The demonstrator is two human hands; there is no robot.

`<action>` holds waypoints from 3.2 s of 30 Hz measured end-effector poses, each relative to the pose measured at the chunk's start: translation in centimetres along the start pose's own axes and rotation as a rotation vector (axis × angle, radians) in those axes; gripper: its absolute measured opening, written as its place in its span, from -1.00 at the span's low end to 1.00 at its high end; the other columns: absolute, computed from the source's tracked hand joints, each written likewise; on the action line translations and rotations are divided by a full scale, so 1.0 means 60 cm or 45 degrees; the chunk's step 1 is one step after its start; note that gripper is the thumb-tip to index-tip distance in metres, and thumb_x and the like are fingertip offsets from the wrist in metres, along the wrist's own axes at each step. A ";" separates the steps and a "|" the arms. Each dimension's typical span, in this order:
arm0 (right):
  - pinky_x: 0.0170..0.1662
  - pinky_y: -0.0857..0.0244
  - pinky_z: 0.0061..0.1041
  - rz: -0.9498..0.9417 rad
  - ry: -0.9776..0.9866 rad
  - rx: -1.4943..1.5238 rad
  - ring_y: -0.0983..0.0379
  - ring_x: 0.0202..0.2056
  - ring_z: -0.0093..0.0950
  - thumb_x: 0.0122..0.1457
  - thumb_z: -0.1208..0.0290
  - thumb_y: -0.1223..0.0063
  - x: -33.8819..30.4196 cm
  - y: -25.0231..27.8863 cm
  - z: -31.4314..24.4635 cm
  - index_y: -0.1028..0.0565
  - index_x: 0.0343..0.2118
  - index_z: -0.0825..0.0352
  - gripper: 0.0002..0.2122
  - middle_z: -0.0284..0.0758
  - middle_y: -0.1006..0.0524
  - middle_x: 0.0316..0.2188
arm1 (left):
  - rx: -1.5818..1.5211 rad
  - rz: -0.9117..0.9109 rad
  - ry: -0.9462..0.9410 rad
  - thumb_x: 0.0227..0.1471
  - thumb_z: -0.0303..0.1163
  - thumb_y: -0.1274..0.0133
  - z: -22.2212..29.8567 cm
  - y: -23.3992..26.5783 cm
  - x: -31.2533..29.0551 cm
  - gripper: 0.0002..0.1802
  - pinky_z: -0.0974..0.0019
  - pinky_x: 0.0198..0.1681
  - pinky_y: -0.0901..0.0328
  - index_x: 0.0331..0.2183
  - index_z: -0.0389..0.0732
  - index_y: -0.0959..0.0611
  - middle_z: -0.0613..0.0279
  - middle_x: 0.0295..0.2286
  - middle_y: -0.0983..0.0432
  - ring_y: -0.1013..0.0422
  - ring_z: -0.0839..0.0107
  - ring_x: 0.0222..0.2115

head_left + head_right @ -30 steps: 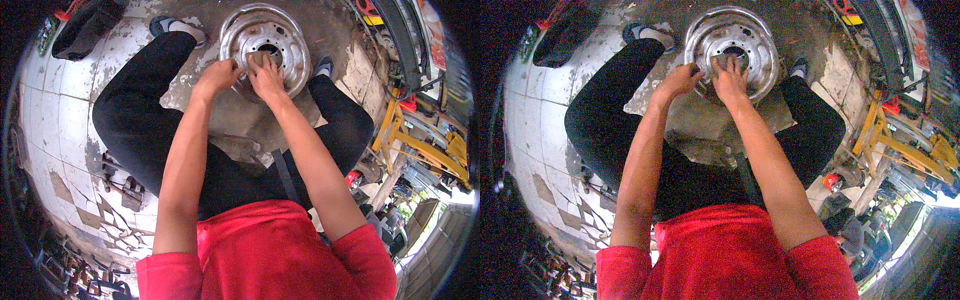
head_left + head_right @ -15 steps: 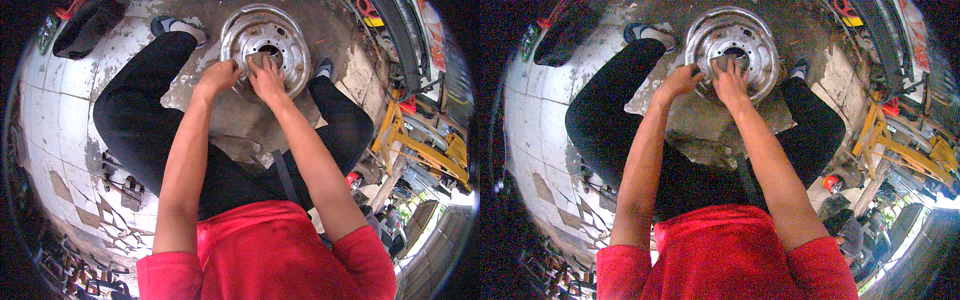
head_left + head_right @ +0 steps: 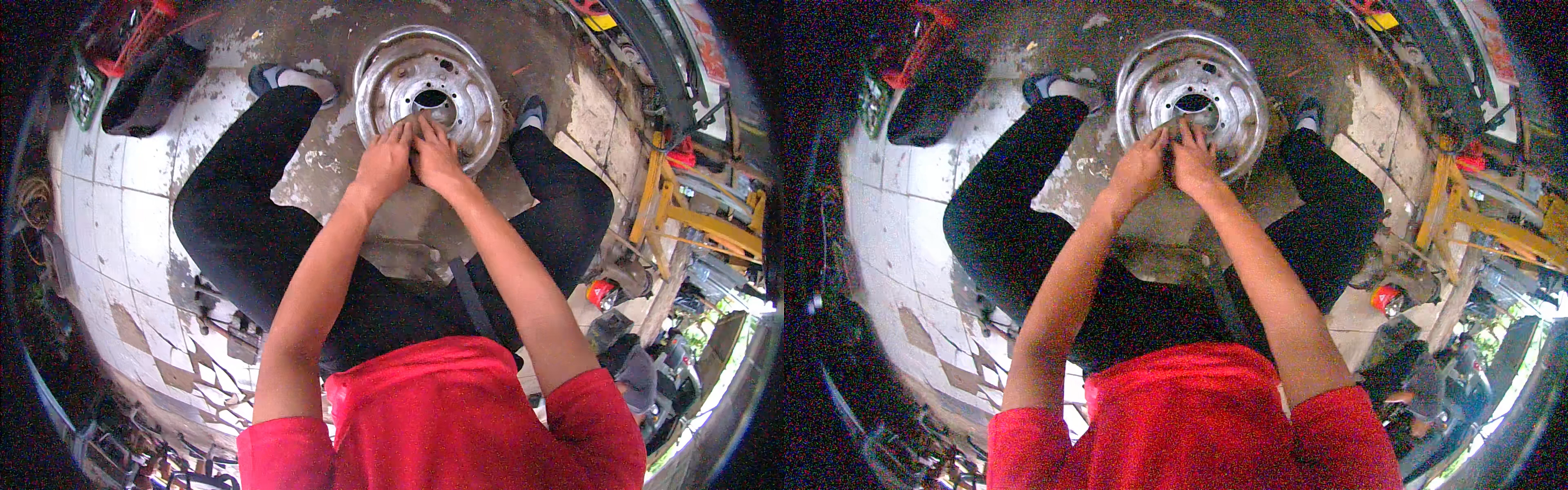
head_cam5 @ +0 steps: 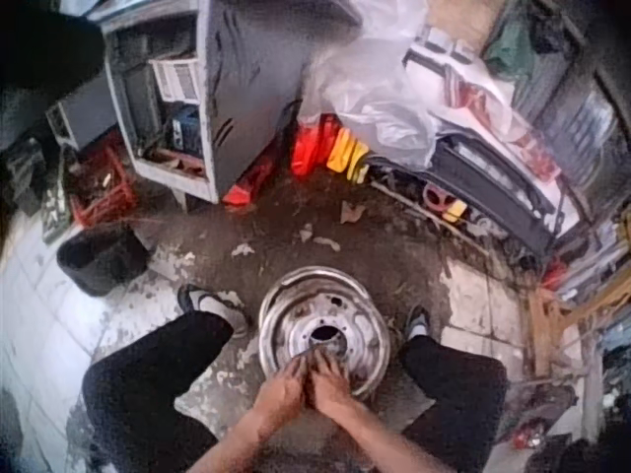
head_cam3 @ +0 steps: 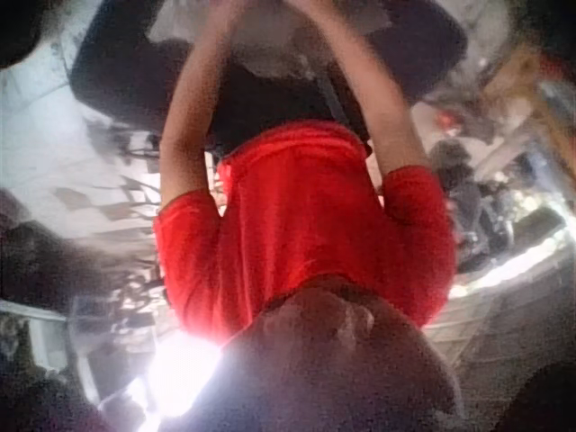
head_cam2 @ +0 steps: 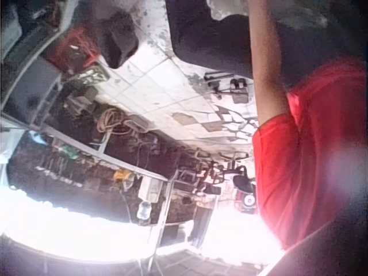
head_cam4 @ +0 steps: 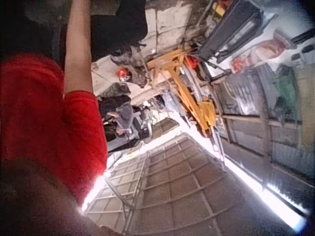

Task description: The person scrubs a metal wheel rim with a small abrasive pad, rotating the rim to reach different areas. The person works on the inner and outer surfaces of the rim while seated on the floor.

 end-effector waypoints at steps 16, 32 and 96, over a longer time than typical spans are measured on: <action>0.08 -0.21 -0.46 0.109 0.103 0.959 -0.38 0.05 -0.43 0.29 0.28 0.12 -0.056 0.236 0.068 -0.34 0.16 0.16 -0.63 -0.21 -0.46 0.04 | 0.563 -0.225 0.161 0.12 -0.05 0.10 0.044 -0.041 0.009 -0.27 -0.10 0.24 0.13 0.14 -0.40 -0.25 -0.06 0.11 -0.18 -0.07 0.05 0.17; 0.05 -0.24 -0.25 0.201 0.322 0.359 -0.38 -0.02 -0.14 0.20 0.26 0.04 -0.076 0.291 0.016 -0.40 0.06 0.31 -0.60 -0.10 -0.48 -0.07 | 0.712 -0.257 0.196 0.17 0.02 0.21 0.077 -0.082 -0.015 -0.22 -0.04 0.29 0.28 0.14 -0.50 -0.22 -0.25 0.20 0.00 0.14 -0.03 0.26; -0.03 -0.30 -0.19 0.247 0.238 0.301 -0.43 -0.11 -0.10 0.16 0.22 0.02 -0.083 0.312 0.045 -0.39 0.07 0.25 -0.57 -0.06 -0.52 -0.18 | 0.632 -0.318 0.222 0.12 -0.07 0.14 0.013 -0.082 0.099 -0.26 -0.06 0.22 0.05 0.08 -0.56 -0.28 -0.42 0.12 -0.08 0.00 -0.19 0.19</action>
Point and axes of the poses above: each hand's wrist, its own x-axis towards the middle knuckle, its own y-axis out of the back of the hand, z = x × y, the point moved 4 cm from there along x, towards the middle knuckle
